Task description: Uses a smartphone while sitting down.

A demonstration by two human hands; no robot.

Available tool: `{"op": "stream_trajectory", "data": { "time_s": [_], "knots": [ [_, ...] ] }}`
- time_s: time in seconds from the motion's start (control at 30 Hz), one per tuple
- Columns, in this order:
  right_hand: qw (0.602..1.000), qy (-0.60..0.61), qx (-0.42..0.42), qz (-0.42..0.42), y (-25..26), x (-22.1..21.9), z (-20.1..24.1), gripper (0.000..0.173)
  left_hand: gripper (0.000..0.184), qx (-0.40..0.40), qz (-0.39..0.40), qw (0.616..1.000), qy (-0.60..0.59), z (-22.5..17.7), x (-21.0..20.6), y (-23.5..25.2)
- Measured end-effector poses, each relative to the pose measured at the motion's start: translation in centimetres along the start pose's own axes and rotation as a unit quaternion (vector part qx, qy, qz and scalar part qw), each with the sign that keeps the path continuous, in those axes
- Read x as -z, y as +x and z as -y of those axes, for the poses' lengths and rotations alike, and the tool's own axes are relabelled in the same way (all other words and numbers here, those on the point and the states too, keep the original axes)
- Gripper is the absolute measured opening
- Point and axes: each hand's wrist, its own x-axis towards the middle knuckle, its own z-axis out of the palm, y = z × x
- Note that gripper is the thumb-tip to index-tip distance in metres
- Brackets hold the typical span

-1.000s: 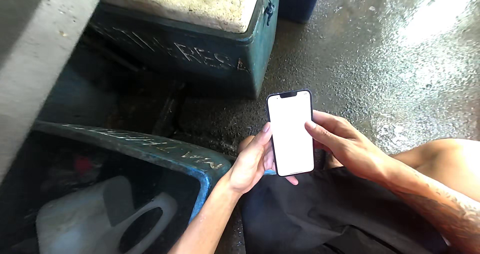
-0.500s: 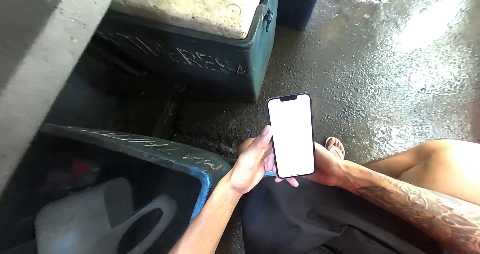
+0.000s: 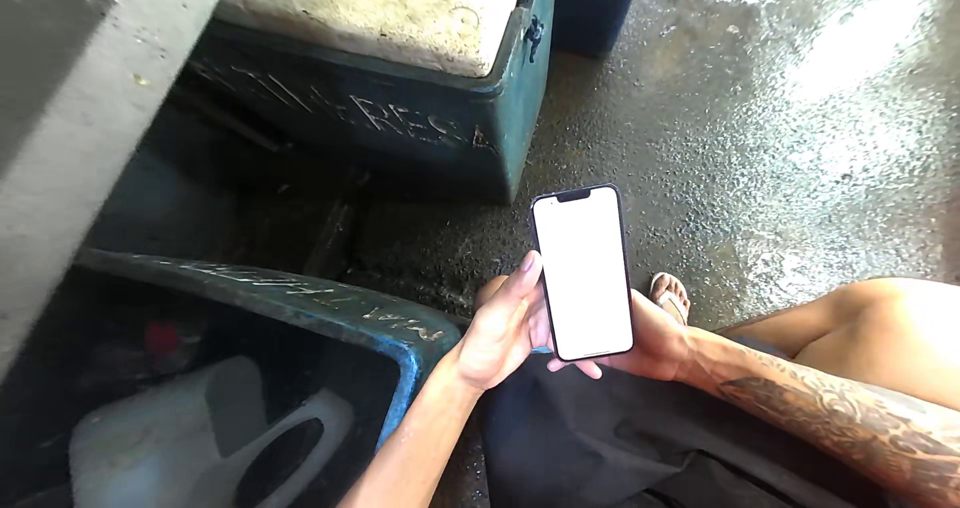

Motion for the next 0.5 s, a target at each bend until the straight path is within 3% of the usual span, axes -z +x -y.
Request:
{"op": "stream_trajectory", "data": {
  "time_s": [0.1, 0.5],
  "knots": [
    [1.000, -0.006, 0.004, 0.005, 0.05, 0.09, -0.29, 0.058, 0.070, -0.003, 0.000, 1.000, -0.001, 0.07, 0.03, -0.02],
    [0.999, -0.035, 0.022, -0.006, -0.21, 0.08, -0.49, 0.046, 0.068, 0.003, 0.023, 1.000, -0.009, 0.11, 0.02, 0.01]
  ]
}}
